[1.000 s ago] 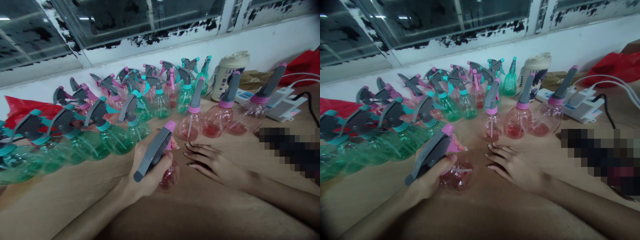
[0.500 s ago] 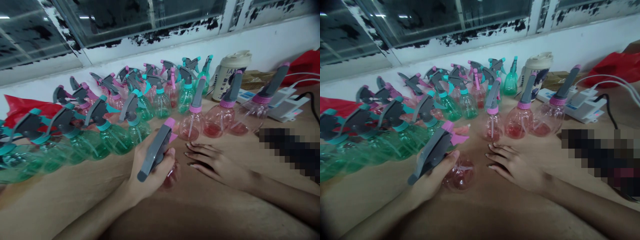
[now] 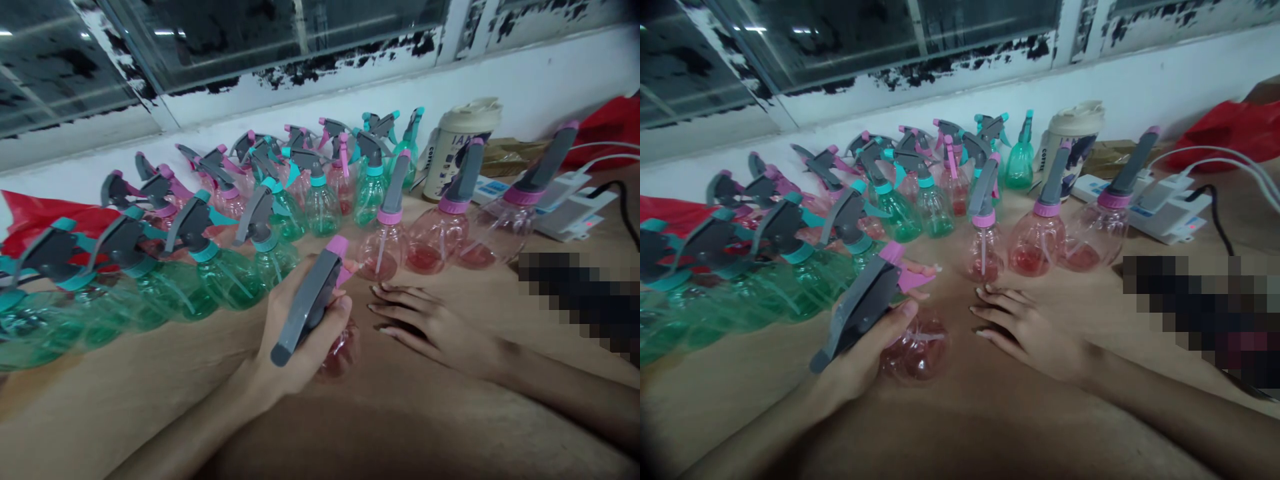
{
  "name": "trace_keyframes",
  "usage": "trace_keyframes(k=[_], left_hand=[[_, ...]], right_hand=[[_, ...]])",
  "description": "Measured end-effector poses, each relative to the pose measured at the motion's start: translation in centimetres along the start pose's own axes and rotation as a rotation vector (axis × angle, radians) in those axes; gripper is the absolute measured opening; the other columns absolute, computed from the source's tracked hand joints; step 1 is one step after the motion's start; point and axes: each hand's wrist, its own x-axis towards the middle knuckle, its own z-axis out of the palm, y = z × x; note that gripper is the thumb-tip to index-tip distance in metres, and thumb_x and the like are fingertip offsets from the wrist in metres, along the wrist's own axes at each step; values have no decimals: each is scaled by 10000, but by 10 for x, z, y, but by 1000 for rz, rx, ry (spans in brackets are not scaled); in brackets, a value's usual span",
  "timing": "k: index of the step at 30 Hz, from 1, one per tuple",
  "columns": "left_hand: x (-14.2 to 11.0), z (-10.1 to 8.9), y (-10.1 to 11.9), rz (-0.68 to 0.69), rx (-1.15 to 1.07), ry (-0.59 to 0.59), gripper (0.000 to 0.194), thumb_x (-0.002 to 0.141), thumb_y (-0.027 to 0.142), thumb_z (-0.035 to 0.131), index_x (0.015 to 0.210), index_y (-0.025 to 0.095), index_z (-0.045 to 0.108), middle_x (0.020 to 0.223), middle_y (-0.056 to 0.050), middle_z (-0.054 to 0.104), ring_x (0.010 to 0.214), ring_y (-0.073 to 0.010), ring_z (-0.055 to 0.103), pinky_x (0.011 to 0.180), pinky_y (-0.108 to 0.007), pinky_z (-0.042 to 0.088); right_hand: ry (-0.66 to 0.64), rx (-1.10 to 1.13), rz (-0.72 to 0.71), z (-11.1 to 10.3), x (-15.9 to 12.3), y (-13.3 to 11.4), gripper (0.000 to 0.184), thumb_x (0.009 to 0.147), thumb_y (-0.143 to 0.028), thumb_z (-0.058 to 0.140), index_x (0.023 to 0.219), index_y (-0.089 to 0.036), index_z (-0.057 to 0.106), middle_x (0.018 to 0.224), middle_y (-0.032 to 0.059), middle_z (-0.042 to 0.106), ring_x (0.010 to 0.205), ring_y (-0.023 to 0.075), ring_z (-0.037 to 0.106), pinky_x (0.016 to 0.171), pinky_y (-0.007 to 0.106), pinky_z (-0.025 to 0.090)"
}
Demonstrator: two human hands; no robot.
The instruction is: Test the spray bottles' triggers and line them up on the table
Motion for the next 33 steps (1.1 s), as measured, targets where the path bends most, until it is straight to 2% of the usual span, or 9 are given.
trace_keyframes(k=[3,7,16,21,25,29,33], left_hand=[[-2,-3,-3,49,40,-53,180,819,235,568,989,271,611,804,-5,644,685,-183,631,680,-319,535],[-1,-4,-2,99,18,-88,117,835,233,549,937,259,599,866,-14,653,780,-199,644,759,-334,534],[1,-5,2,141,47,-71,76,828,213,531,856,259,583,793,1,608,719,-179,621,699,-306,524],[-1,-1,5,67,57,24,235,800,238,534,1027,268,587,787,7,609,715,-177,622,695,-301,525],[-3,3,11,12,96,100,159,790,250,521,929,258,596,729,13,601,663,-168,613,661,-287,537],[-4,3,5,53,158,119,82,780,276,537,832,253,596,691,8,603,622,-173,599,602,-297,535],[-4,3,0,62,145,107,118,809,266,533,905,240,596,717,11,597,641,-166,606,626,-294,532]], right_hand=[[3,-8,-1,0,0,0,321,931,-283,473,1228,-234,586,1297,61,597,1249,237,497,1011,481,443],[19,6,4,0,0,0,315,924,-282,489,1218,-238,596,1286,63,603,1244,232,502,1013,466,443],[-21,-2,0,-1,0,0,317,929,-285,485,1225,-236,585,1303,57,590,1263,221,481,1026,451,429],[2,13,12,-1,0,0,322,924,-297,493,1226,-240,588,1295,60,597,1247,222,499,1017,445,439],[5,12,1,1,-1,1,325,926,-292,489,1234,-242,581,1293,56,599,1251,218,493,1020,445,437],[-12,-3,0,2,-1,1,323,939,-295,465,1236,-234,576,1308,62,585,1261,222,479,1028,458,426],[-36,-10,4,1,-1,1,330,941,-309,464,1243,-228,568,1322,62,573,1274,221,463,1033,457,420]])
